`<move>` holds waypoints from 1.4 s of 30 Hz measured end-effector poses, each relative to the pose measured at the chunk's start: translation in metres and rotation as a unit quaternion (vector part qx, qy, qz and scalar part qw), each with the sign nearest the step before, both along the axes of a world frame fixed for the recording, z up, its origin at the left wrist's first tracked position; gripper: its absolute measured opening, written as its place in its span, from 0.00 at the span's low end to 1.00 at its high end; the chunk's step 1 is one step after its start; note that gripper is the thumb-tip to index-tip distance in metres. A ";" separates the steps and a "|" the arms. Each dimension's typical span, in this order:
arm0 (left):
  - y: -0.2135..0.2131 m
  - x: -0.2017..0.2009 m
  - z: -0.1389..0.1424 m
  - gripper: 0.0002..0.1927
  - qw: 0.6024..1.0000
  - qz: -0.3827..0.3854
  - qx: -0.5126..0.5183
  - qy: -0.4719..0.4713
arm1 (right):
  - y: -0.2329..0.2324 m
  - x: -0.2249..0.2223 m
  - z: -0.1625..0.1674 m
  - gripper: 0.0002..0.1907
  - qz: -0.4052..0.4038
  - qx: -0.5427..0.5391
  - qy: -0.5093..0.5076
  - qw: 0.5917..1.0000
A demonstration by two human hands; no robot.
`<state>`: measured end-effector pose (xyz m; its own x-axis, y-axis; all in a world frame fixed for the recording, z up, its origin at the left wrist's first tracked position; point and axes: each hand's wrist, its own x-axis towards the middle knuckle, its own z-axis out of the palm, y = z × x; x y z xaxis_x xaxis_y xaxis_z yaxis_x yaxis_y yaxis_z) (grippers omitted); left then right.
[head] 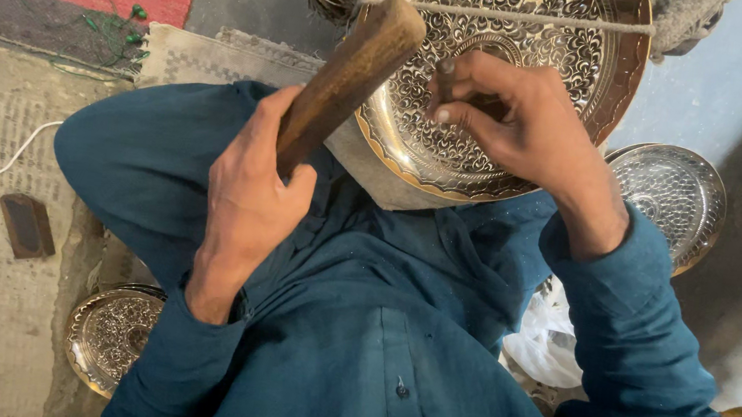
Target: The person sits cross-legged on the floor with an engraved brass tray resting on a cloth pad on their lap. They hold a small punch against the tray's patterned surface with one hand and strike it repeatedly with a wooden mallet held in the other hand, repositioning the punch to work different areas of the design, and briefly adjust the tray's position.
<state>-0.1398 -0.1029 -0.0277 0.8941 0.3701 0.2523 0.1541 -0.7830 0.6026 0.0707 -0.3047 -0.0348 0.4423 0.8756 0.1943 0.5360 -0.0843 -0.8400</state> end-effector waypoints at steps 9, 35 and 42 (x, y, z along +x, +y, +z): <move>0.009 0.014 0.014 0.42 0.988 -0.039 0.122 0.086 | -0.003 0.000 -0.004 0.11 0.002 0.003 -0.027 1.000; 0.037 0.031 0.013 0.39 0.988 -0.075 0.137 -0.005 | 0.000 0.001 0.001 0.09 -0.007 -0.004 -0.013 1.000; 0.039 0.023 0.010 0.40 0.976 -0.035 0.199 0.077 | -0.002 0.004 -0.004 0.08 0.002 0.047 -0.011 0.999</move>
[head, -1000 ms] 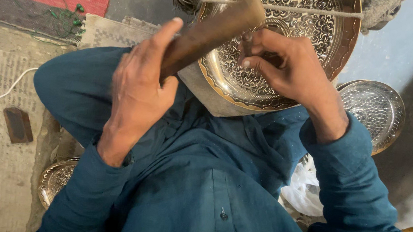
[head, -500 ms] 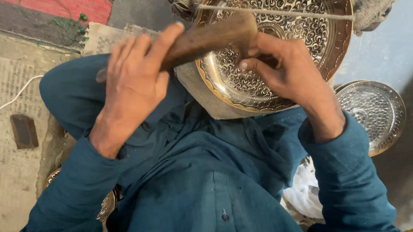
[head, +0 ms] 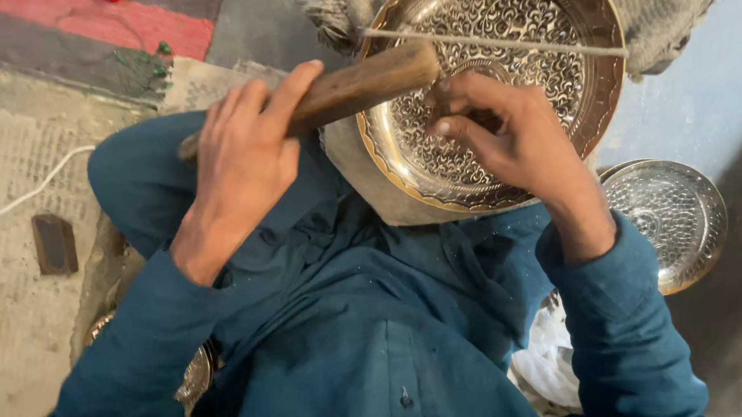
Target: The person sits cross-legged on the floor with an engraved brass tray resting on a cloth pad on their lap. They hold a small punch against the tray's patterned surface with one hand and strike it repeatedly with a wooden mallet held in the other hand, repositioning the punch to work different areas of the design, and briefly adjust the tray's position.
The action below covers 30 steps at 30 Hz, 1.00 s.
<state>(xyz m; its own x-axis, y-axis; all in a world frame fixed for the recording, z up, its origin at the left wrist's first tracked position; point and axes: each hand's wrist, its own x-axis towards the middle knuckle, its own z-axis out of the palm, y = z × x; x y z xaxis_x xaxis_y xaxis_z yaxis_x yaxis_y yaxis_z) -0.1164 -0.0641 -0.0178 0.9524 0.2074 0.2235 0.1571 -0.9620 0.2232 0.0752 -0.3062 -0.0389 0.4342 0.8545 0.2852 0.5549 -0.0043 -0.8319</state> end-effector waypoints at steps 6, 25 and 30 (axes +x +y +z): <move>0.021 -0.052 -0.015 0.28 0.939 0.056 -0.325 0.092 | -0.028 0.010 0.000 0.10 -0.148 0.292 0.167 0.930; -0.073 -0.019 -0.027 0.13 0.934 0.085 -0.346 -0.012 | -0.086 0.028 -0.035 0.05 -0.300 0.143 0.157 0.930; -0.093 0.003 -0.042 0.15 0.919 0.090 -0.382 -0.029 | -0.090 0.035 -0.045 0.08 -0.340 0.120 0.078 0.930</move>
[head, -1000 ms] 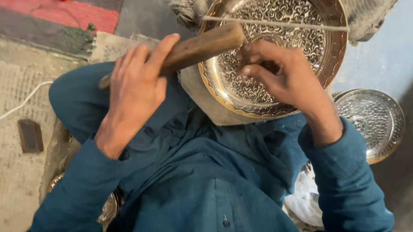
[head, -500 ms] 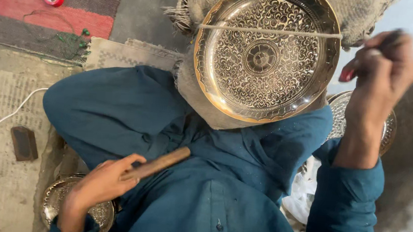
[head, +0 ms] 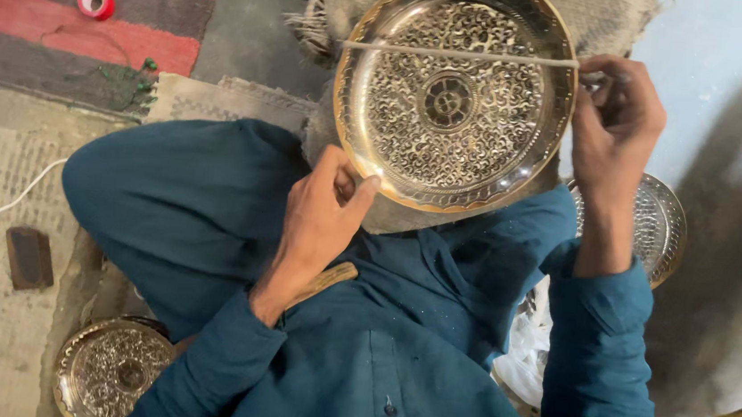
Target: The person sits cross-legged on the floor with an engraved brass tray resting on a cloth pad on their lap. They hold a small punch against the tray's patterned surface with one hand and strike it repeatedly with a wooden mallet held in the other hand, repositioning the punch to work different areas of the design, and briefly adjust the tray's position.
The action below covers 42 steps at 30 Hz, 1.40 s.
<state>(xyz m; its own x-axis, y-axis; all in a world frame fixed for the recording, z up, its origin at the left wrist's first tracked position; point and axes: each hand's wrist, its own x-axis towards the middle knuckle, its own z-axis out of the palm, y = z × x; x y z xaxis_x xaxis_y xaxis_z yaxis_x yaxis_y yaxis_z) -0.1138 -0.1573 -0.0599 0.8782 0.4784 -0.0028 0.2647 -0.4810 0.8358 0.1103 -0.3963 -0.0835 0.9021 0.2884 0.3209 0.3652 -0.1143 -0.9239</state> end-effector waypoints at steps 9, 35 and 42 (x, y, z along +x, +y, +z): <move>0.067 0.081 0.016 0.05 0.966 -0.059 0.151 -0.204 | -0.001 0.008 -0.007 0.06 0.021 0.030 -0.025 0.999; 0.047 0.053 0.002 0.12 0.984 0.000 0.094 -0.152 | 0.006 -0.002 -0.003 0.09 -0.058 0.007 -0.005 0.998; 0.106 0.012 -0.003 0.07 0.974 0.085 0.161 -0.134 | -0.031 -0.013 -0.048 0.06 -0.163 0.100 0.048 0.980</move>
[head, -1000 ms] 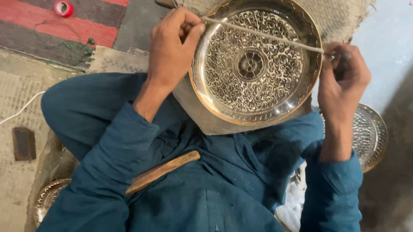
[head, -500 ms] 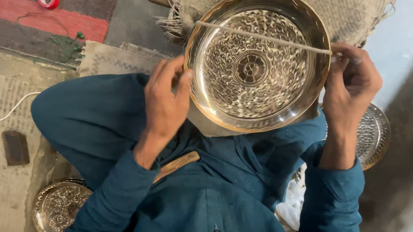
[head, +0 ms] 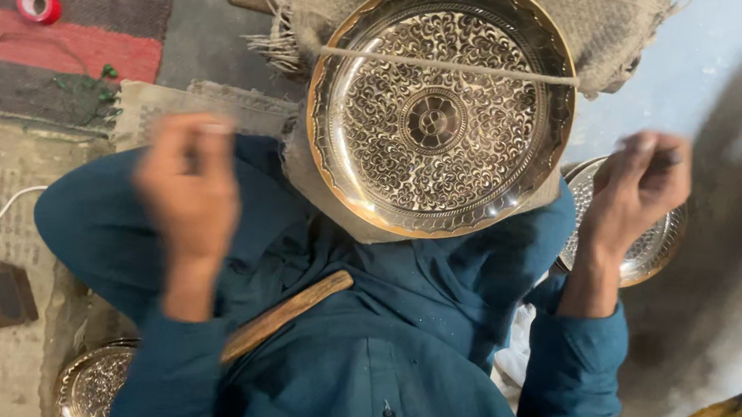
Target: The person sits cross-legged on the floor with an engraved brass tray resting on a cloth pad on their lap. They hold a small punch against the tray's patterned surface with one hand and strike it repeatedly with a wooden mallet held in the other hand, repositioning the punch to work different areas of the design, and briefly adjust the tray's position.
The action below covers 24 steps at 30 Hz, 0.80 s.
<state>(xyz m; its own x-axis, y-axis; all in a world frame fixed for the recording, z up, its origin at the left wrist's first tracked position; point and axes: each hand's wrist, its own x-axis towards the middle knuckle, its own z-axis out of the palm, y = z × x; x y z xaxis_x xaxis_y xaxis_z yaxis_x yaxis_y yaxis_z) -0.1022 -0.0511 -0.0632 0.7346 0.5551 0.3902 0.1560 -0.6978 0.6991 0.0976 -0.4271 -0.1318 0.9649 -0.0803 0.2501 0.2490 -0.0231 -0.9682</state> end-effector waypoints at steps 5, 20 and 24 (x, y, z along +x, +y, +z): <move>0.087 -0.055 0.008 0.08 0.970 0.094 0.172 0.143 | -0.025 -0.040 -0.039 0.06 0.009 -0.355 0.024 0.934; 0.086 -0.069 -0.008 0.14 0.814 0.071 0.483 0.313 | -0.083 -0.111 -0.003 0.15 0.115 -0.494 0.264 0.820; 0.063 -0.058 -0.011 0.14 0.846 -0.014 0.445 0.293 | -0.092 -0.128 0.011 0.10 0.033 -0.413 0.205 0.887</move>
<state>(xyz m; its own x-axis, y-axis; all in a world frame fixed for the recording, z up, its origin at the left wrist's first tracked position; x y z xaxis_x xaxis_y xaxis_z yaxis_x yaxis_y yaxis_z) -0.1598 0.0116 -0.0740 0.9544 0.2130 0.2091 0.2695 -0.9161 -0.2969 -0.0307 -0.5188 -0.1205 0.9841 0.0262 -0.1758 -0.0936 -0.7645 -0.6378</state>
